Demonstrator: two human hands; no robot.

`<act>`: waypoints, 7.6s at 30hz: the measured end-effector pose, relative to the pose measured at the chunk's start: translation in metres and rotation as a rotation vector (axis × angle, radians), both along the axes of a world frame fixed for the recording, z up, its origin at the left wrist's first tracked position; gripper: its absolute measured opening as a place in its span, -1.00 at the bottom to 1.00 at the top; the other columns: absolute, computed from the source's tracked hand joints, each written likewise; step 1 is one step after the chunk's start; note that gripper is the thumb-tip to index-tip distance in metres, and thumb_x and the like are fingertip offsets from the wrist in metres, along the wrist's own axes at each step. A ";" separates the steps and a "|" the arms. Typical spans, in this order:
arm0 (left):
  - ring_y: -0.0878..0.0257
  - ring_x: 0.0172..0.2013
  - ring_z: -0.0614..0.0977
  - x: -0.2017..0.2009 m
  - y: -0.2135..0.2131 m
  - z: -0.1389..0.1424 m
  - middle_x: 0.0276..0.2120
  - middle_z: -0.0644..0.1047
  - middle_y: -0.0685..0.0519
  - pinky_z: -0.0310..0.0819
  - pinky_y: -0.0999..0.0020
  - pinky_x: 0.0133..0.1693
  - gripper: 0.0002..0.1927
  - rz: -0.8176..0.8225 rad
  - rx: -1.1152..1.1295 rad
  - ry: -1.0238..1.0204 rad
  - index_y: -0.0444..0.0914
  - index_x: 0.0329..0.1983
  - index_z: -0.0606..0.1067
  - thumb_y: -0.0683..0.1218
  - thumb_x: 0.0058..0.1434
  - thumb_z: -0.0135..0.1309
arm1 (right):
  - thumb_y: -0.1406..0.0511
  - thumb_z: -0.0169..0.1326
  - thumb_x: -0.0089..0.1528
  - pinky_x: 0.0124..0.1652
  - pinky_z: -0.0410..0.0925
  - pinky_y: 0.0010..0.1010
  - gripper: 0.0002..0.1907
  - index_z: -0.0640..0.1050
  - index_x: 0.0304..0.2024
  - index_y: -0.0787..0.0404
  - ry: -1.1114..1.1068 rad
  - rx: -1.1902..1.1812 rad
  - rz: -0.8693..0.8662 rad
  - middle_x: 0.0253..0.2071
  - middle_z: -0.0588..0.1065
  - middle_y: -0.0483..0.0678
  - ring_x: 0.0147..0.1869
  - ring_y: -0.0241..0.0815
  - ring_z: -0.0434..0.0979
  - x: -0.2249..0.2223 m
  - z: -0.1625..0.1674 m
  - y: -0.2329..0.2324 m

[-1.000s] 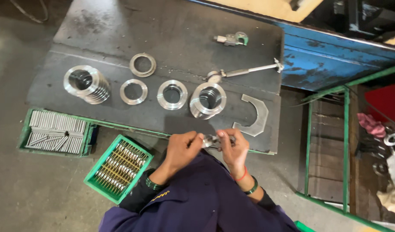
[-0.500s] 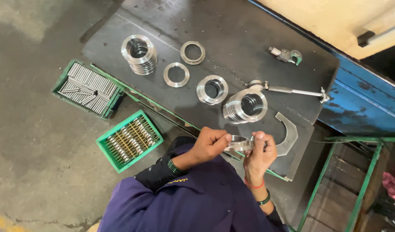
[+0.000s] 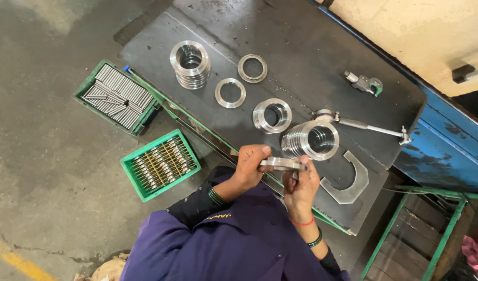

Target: The person measures machined metal rings with a micrometer caliper at a workbench, then stacks the measured rings and places them into a green slotted crate. Earlier the person reaches into a lathe machine to retrieve a part.

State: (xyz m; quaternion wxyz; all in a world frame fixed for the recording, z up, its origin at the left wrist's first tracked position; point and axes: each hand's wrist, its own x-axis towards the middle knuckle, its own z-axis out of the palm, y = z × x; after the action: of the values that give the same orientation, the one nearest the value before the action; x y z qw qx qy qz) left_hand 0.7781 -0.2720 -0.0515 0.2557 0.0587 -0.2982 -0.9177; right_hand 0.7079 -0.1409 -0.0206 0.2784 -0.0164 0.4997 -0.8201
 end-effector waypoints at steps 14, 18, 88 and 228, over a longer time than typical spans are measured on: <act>-0.08 -0.32 0.57 0.003 -0.258 0.015 -0.36 0.57 -0.11 0.40 0.08 -0.30 -0.72 0.916 -1.554 -0.820 -0.33 -0.15 0.51 -0.01 0.32 0.25 | 0.14 0.02 0.43 -0.59 0.11 -0.62 -0.67 0.52 -0.23 0.29 0.176 0.264 -0.070 -0.48 0.36 -0.17 -0.60 -0.45 0.26 -0.013 -0.015 0.020; -0.09 -0.13 0.58 -0.005 -0.277 -0.010 -0.31 0.58 -0.11 0.39 0.05 0.03 -0.77 0.753 -1.840 -0.874 -0.28 -0.20 0.47 -0.07 0.27 0.25 | 0.12 0.05 0.43 -0.58 0.12 -0.63 -0.66 0.54 -0.22 0.29 0.200 0.305 -0.051 -0.51 0.34 -0.16 -0.60 -0.46 0.26 -0.010 -0.014 0.018; 0.35 -0.53 0.36 -0.005 -0.004 0.080 -0.59 0.35 0.09 0.26 0.33 -0.44 -0.61 -0.368 -0.908 -0.064 -0.33 -0.42 0.41 0.01 0.48 -0.09 | 0.36 0.16 0.28 -0.40 0.42 -0.63 -0.73 0.63 0.03 0.22 0.751 0.451 0.026 -0.16 0.63 -0.13 -0.30 -0.45 0.58 -0.023 0.032 0.064; 0.39 -0.53 0.29 0.019 0.013 0.026 -0.58 0.37 0.09 0.11 0.46 -0.45 -0.56 -0.131 -0.223 -0.005 -0.28 -0.55 0.33 -0.02 0.47 -0.03 | 0.27 0.16 0.32 -0.52 0.36 -0.59 -0.77 0.61 -0.03 0.28 0.578 0.435 0.189 -0.38 0.59 -0.15 -0.47 -0.48 0.46 0.007 -0.005 0.075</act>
State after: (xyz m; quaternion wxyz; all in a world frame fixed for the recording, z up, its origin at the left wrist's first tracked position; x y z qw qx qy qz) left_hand 0.7966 -0.2587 -0.0252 0.1996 0.0124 -0.4024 -0.8934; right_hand 0.7146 -0.0664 -0.0257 0.1974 -0.2338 0.7165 -0.6269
